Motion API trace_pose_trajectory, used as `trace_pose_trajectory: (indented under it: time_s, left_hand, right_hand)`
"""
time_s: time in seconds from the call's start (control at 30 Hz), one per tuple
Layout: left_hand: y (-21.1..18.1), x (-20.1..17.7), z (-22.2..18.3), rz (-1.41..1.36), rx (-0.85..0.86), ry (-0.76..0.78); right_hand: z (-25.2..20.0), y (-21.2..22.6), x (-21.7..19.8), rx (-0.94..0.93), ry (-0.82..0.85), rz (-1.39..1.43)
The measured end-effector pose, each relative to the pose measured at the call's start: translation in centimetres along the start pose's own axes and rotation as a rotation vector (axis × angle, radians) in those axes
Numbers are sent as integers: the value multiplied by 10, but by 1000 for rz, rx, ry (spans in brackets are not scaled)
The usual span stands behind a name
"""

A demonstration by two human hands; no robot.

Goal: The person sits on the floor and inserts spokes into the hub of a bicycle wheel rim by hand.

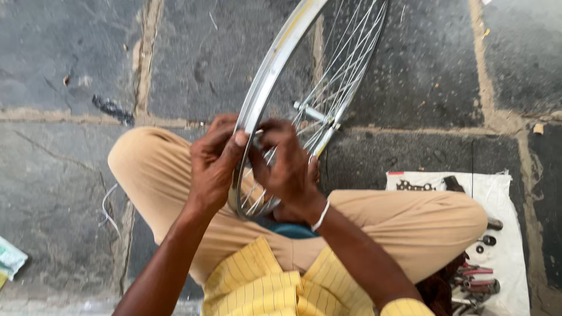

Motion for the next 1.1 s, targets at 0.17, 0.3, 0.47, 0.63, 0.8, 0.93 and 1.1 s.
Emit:
trace_pose_trajectory:
  time_s: [0.17, 0.3, 0.47, 0.63, 0.8, 0.93, 1.1]
  left_hand:
    - [0, -1, -1, 52, 4, -208]
    - [7, -1, 5, -95, 11, 24]
    - [-4, 6, 2, -256, -39, -11]
    - [8, -1, 0, -99, 36, -118]
    - [14, -6, -3, -32, 20, -200]
    - [16, -5, -7, -58, 26, -175]
    - [12, -2, -4, -129, -8, -154]
  right_hand:
    - [-8, 3, 4, 31, 33, -99]
    - [-14, 13, 4, -32, -5, -205]
    - [-14, -5, 0, 137, -139, -77]
    - [-13, -10, 1, 283, -10, 279]
    - [14, -22, 0, 335, 227, 697]
    - [13, -30, 1, 335, 397, 654]
    - [14, -20, 0, 238, 394, 289]
Point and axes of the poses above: each hand's wrist, its own z-axis towards the middle knuckle, its own x-axis out of the palm, y = z × x, the point moved 6 cm from there along z, towards the middle knuckle, and after that the axes turned 15 degrees about -x, right-handed, at the moved point
